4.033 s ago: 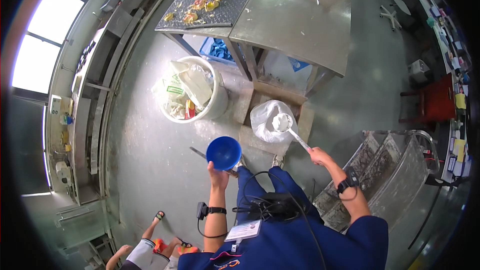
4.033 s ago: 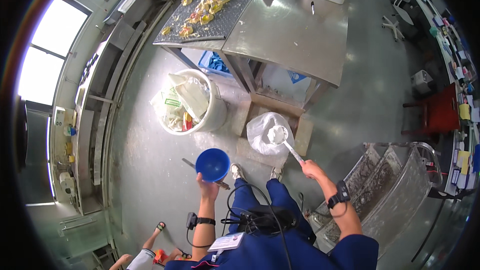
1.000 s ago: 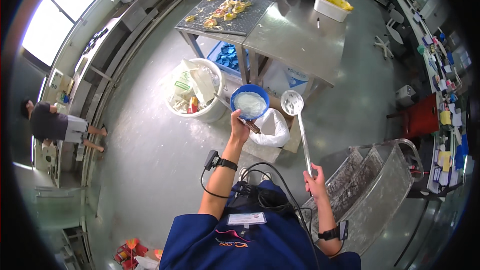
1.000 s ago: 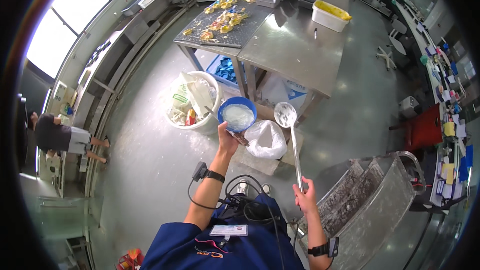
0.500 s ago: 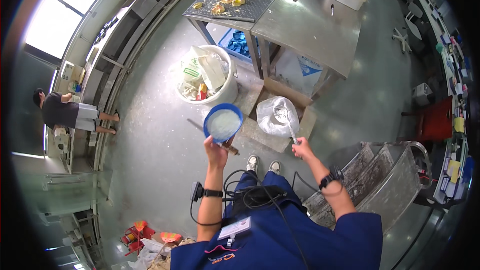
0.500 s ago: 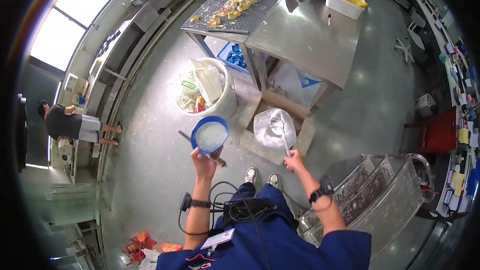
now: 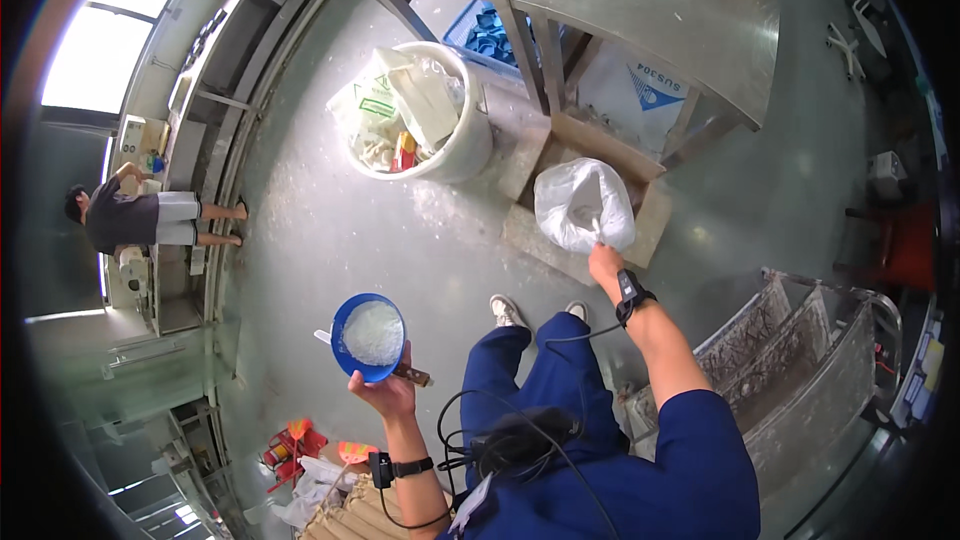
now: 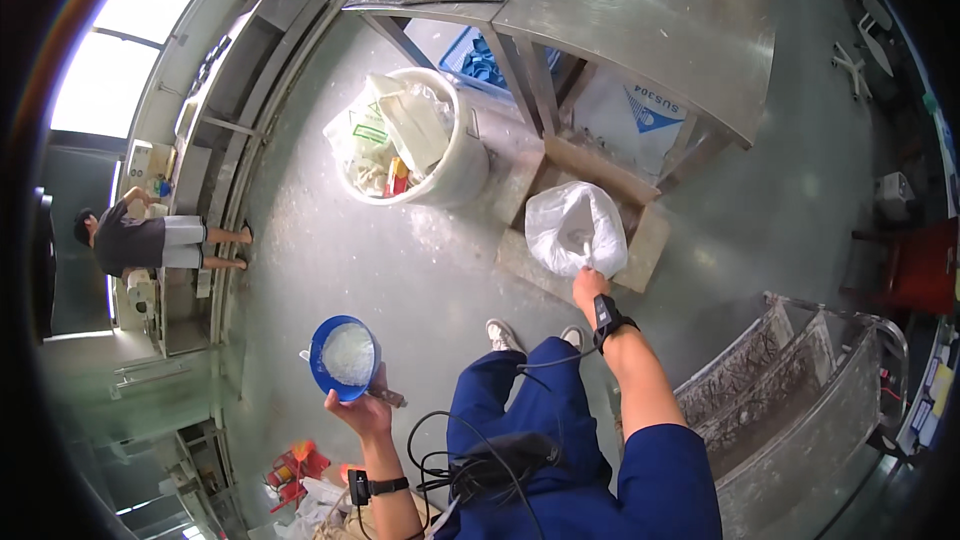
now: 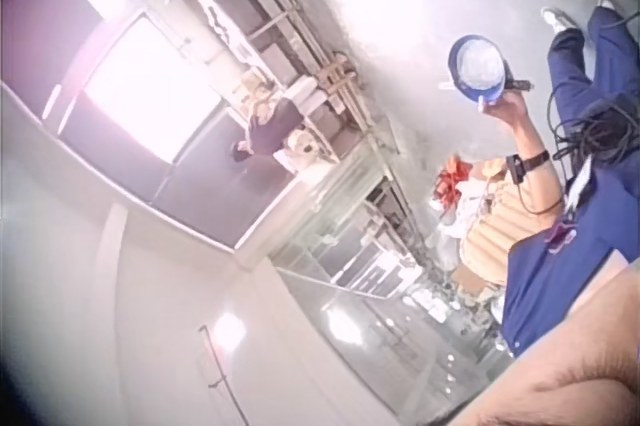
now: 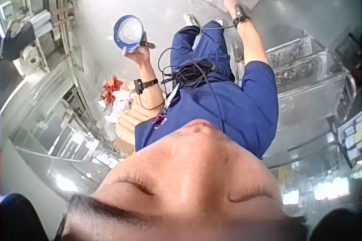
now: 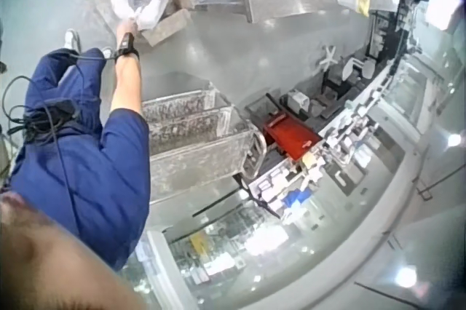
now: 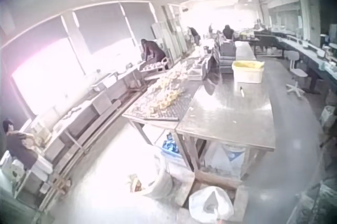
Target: Carry containers to a workstation, scoop white powder from a bag into a bowl, and stir it at a sink.
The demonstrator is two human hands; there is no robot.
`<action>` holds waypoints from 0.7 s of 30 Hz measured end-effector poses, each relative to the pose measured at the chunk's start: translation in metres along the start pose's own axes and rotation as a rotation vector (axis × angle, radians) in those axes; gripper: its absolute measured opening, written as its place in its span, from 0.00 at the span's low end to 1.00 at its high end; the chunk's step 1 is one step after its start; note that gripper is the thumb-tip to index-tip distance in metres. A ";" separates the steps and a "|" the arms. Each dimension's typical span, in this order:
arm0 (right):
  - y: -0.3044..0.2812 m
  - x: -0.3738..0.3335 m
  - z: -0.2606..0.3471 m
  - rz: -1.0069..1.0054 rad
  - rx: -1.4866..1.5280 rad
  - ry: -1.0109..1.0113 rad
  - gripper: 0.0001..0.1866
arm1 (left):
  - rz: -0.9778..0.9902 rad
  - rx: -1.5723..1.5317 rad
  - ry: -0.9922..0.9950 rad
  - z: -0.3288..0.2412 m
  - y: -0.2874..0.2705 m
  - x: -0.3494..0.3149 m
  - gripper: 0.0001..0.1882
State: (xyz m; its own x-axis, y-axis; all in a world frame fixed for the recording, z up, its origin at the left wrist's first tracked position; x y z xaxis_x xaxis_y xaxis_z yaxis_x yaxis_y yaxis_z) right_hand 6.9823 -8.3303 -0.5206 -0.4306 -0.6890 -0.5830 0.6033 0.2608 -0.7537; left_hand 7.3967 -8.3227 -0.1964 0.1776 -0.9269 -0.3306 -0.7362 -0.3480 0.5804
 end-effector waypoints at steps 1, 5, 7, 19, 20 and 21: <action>-0.002 -0.007 -0.005 0.006 -0.007 0.007 0.16 | -0.052 0.040 -0.002 0.005 0.002 -0.003 0.40; -0.035 -0.040 0.003 0.183 -0.027 -0.008 0.17 | -0.067 0.083 -0.015 -0.004 0.016 -0.019 0.41; -0.049 -0.053 -0.020 0.145 0.041 -0.072 0.17 | -0.052 0.079 -0.035 -0.008 0.027 -0.021 0.41; -0.148 -0.178 -0.071 0.381 1.275 0.373 0.22 | 0.124 -0.011 -0.240 0.020 0.064 0.010 0.41; -0.165 -0.192 -0.067 0.381 1.273 0.365 0.22 | 0.141 0.002 -0.266 0.026 0.062 0.016 0.41; -0.184 -0.209 -0.064 0.382 1.300 0.344 0.22 | 0.152 -0.025 -0.291 0.034 0.059 0.024 0.38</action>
State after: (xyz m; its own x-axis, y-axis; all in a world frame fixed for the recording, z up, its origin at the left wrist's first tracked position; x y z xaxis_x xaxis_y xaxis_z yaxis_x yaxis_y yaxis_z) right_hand 6.9190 -8.1910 -0.2795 -0.1276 -0.4704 -0.8732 0.8207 -0.5444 0.1733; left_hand 7.3354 -8.3612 -0.1949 -0.1292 -0.8909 -0.4355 -0.7230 -0.2159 0.6563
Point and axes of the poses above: each hand's wrist, its own x-axis towards the middle knuckle, its own y-axis out of the palm, z = x × y, the point moved 1 cm from there along x, towards the middle knuckle, and after that the axes turned 4 degrees about x, right-handed, at the moved point
